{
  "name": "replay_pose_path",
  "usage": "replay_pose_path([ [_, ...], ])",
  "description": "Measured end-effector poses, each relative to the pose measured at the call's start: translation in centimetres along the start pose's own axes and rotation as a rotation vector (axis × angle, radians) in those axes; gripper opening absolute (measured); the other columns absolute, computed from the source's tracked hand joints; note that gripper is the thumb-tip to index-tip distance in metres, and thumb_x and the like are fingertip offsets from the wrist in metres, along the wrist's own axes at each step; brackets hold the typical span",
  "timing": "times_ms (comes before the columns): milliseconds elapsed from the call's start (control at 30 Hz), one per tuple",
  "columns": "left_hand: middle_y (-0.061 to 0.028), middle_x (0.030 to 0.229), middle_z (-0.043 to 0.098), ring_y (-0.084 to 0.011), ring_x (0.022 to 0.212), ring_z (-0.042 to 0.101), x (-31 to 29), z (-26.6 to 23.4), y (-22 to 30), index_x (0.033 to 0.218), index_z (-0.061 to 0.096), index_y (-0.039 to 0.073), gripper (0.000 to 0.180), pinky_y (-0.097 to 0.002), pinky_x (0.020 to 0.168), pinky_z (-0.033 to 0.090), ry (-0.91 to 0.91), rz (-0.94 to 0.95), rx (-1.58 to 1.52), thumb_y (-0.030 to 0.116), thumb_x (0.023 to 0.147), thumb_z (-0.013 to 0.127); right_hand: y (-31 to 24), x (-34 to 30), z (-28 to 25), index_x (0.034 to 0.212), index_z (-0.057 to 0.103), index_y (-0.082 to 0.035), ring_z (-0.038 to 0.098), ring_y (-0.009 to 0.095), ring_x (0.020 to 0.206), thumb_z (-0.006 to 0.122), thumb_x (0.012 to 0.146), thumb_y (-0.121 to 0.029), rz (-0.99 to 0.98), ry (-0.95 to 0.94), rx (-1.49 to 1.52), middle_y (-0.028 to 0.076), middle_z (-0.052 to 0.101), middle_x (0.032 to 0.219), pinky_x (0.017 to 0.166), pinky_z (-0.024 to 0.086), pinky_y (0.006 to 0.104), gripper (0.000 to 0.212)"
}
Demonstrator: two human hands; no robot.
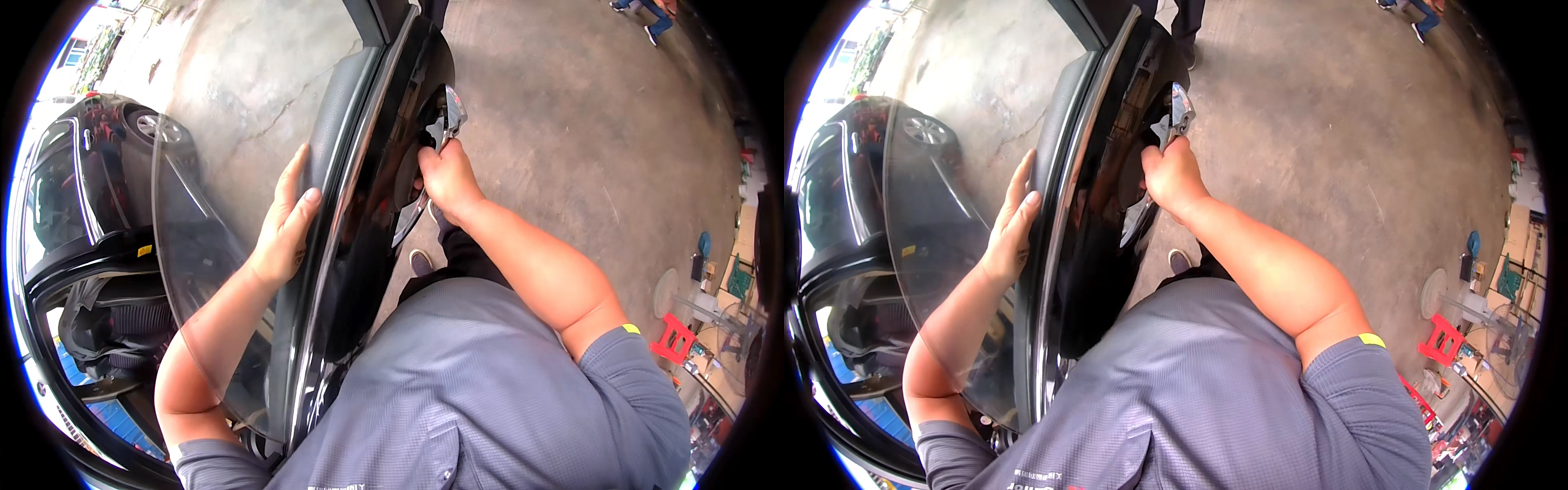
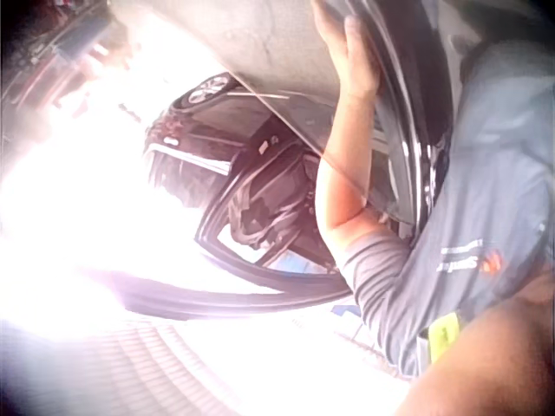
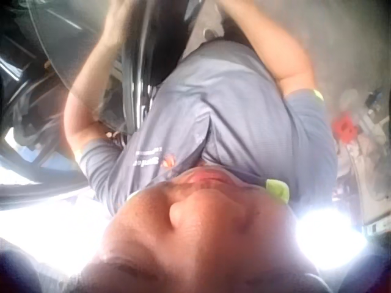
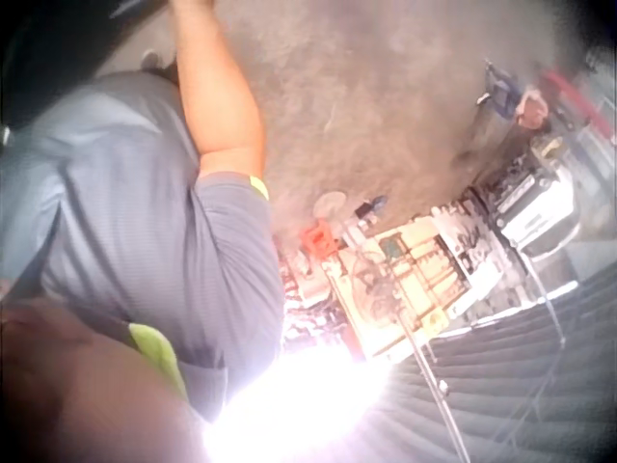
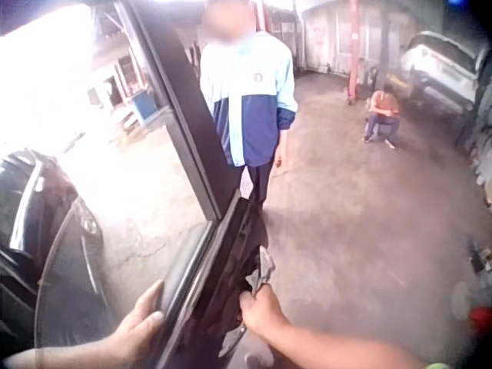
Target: The person uses a metal tool to pry and adjust the exterior door handle of a black car. He then opens the door, retrieves a screwdriver from a tool cart, and uses it to work on the interior door panel and handle area.
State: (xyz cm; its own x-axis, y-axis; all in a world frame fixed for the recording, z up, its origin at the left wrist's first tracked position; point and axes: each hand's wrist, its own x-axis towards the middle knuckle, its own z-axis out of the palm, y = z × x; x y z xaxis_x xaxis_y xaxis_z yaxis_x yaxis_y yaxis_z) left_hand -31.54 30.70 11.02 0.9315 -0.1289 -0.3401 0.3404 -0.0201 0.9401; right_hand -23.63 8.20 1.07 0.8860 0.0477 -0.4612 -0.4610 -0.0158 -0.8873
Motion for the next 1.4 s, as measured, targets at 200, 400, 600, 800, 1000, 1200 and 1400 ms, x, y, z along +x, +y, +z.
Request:
replay_pose_path([
  [200, -0.0138, 0.15, 0.036, -0.0214, 0.135, 0.038, 1.0, -0.8, -0.6, 0.158, 0.014, 0.008, 0.067, -0.0321, 0.114, 0.025, 0.056, 0.099, 0.333, 0.032, 0.106, 0.047, -1.2, -0.5, -0.7, 0.103, 0.053, 0.004, 0.063, 0.02, 0.064, 0.052, 0.089, -0.012, 0.041, -0.07, -0.015, 0.009, 0.062, 0.078, 0.056, 0.051, 0.035, 0.021],
  [400, -0.0179, 0.146, 0.044, -0.0232, 0.136, 0.039, 0.5, 0.4, -0.1, 0.154, 0.027, 0.001, 0.062, -0.033, 0.114, 0.027, 0.169, 0.122, 0.454, 0.035, 0.105, 0.047, 0.3, -1.6, -1.1, 0.103, 0.05, 0.003, 0.063, 0.02, 0.063, 0.053, 0.088, -0.011, 0.025, -0.014, 0.012, 0.01, 0.062, 0.079, 0.056, 0.05, 0.0339, 0.021],
  [600, -0.0167, 0.149, 0.04, -0.0231, 0.139, 0.035, -0.3, 3.6, -0.7, 0.155, 0.027, 0.004, 0.061, -0.0332, 0.116, 0.023, 0.097, 0.116, 0.535, 0.034, 0.106, 0.046, 1.5, -4.1, -4.3, 0.098, 0.051, 0.001, 0.06, 0.018, 0.059, 0.052, 0.088, -0.01, 0.024, 0.059, 0.095, 0.009, 0.061, 0.078, 0.049, 0.047, 0.0318, 0.015],
  [800, -0.0174, 0.141, 0.048, -0.0217, 0.129, 0.045, -0.2, 4.1, -1.1, 0.154, 0.027, 0.004, 0.059, -0.0335, 0.109, 0.034, 0.086, 0.12, 0.281, 0.03, 0.105, 0.049, 1.9, -3.2, -5.4, 0.101, 0.057, -0.001, 0.062, 0.02, 0.064, 0.051, 0.087, -0.009, -0.089, -0.077, 0.115, 0.007, 0.059, 0.076, 0.054, 0.05, 0.0336, 0.017],
  [1000, -0.0143, 0.132, 0.062, -0.0218, 0.122, 0.057, -4.6, -2.5, 7.7, 0.138, 0.055, 0.007, 0.045, -0.0326, 0.104, 0.041, 0.144, -0.114, 0.986, 0.02, 0.096, 0.06, 0.1, -2.7, -6.1, 0.103, 0.059, -0.006, 0.066, 0.02, 0.072, 0.061, 0.094, -0.027, 0.175, -0.237, 0.28, 0.006, 0.064, 0.085, 0.063, 0.054, 0.0345, 0.023],
  [1200, -0.0086, 0.112, 0.068, -0.0163, 0.106, 0.063, -16.1, -6.3, 18.9, 0.122, 0.065, -0.001, 0.031, -0.0286, 0.095, 0.046, 1.021, 0.266, 1.146, 0.019, 0.103, 0.05, -0.3, -1.2, -10.3, 0.104, 0.062, -0.008, 0.067, 0.019, 0.078, 0.065, 0.093, -0.042, 0.307, -0.466, 0.106, 0.005, 0.067, 0.086, 0.073, 0.055, 0.0347, 0.036],
  [1400, -0.0111, 0.098, 0.069, -0.0239, 0.091, 0.065, -11.4, 17.0, 12.1, 0.104, 0.066, -0.002, 0.019, -0.0341, 0.082, 0.051, 0.753, 0.642, 1.174, 0.009, 0.09, 0.061, -2.6, 0.9, -14.7, 0.11, 0.058, -0.006, 0.064, 0.015, 0.077, 0.073, 0.087, -0.046, -0.006, -0.499, -0.1, 0.006, 0.068, 0.089, 0.069, 0.052, 0.0321, 0.048],
])
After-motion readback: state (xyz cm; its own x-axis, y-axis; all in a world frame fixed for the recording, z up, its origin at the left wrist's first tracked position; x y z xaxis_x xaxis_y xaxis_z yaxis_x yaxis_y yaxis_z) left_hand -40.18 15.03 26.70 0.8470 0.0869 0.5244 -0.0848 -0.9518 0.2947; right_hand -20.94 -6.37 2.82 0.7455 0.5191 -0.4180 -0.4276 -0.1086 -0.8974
